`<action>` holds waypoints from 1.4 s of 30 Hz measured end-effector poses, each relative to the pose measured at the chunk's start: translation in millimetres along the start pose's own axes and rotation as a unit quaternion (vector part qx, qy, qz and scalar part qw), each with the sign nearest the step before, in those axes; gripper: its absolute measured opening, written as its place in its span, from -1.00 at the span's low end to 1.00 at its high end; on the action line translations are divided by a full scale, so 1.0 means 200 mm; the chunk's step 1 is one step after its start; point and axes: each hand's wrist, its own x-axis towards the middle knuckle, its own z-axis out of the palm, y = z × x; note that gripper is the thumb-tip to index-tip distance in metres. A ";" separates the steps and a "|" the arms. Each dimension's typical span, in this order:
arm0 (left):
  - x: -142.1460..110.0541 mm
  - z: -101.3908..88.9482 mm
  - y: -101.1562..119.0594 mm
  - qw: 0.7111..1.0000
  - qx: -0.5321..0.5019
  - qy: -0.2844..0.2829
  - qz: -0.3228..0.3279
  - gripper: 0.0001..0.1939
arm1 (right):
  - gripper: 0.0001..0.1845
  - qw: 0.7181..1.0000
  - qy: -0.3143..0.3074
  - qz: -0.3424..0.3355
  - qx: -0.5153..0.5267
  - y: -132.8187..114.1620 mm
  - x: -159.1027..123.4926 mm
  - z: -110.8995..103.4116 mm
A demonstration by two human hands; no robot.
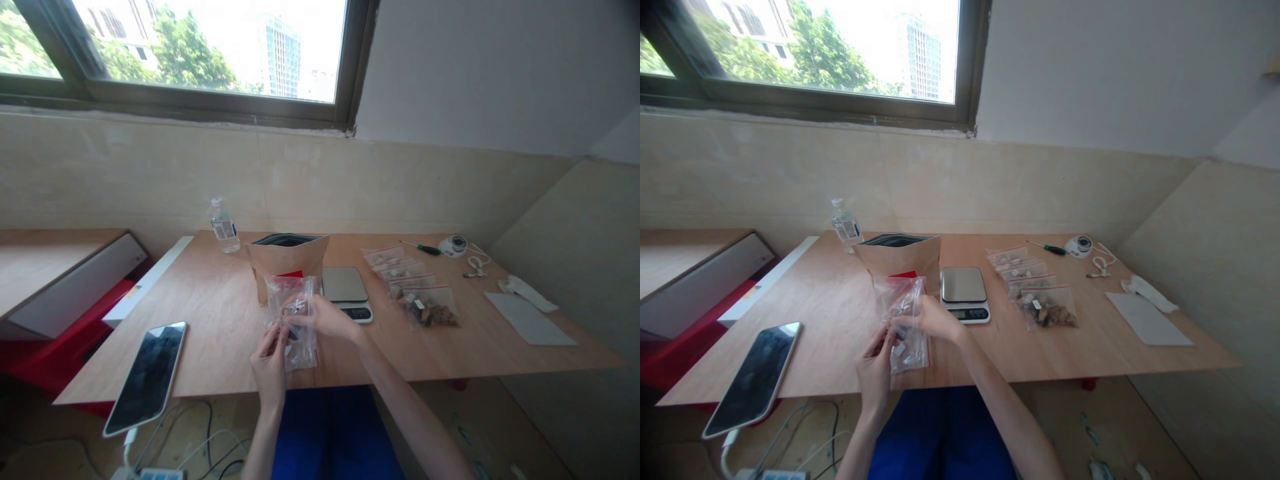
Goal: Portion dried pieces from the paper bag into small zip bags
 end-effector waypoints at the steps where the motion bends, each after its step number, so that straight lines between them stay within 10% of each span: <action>1: 0.00 0.00 0.00 1.000 0.004 0.004 0.000 -0.61 | -0.69 1.000 0.001 0.007 0.024 0.01 0.00 0.00; 24: 0.00 0.03 0.03 0.988 -0.141 0.047 -0.048 -0.63 | -0.61 0.948 0.241 -0.010 0.208 0.04 -0.02 -0.01; 34: 0.02 0.01 0.03 0.977 -0.198 0.050 -0.064 -0.67 | -0.68 0.898 0.372 -0.225 0.067 -0.32 0.21 -0.22; 42: 0.03 0.01 0.01 0.976 -0.200 0.049 -0.063 -0.70 | -0.89 0.906 0.322 -0.245 -0.126 -0.29 0.37 -0.17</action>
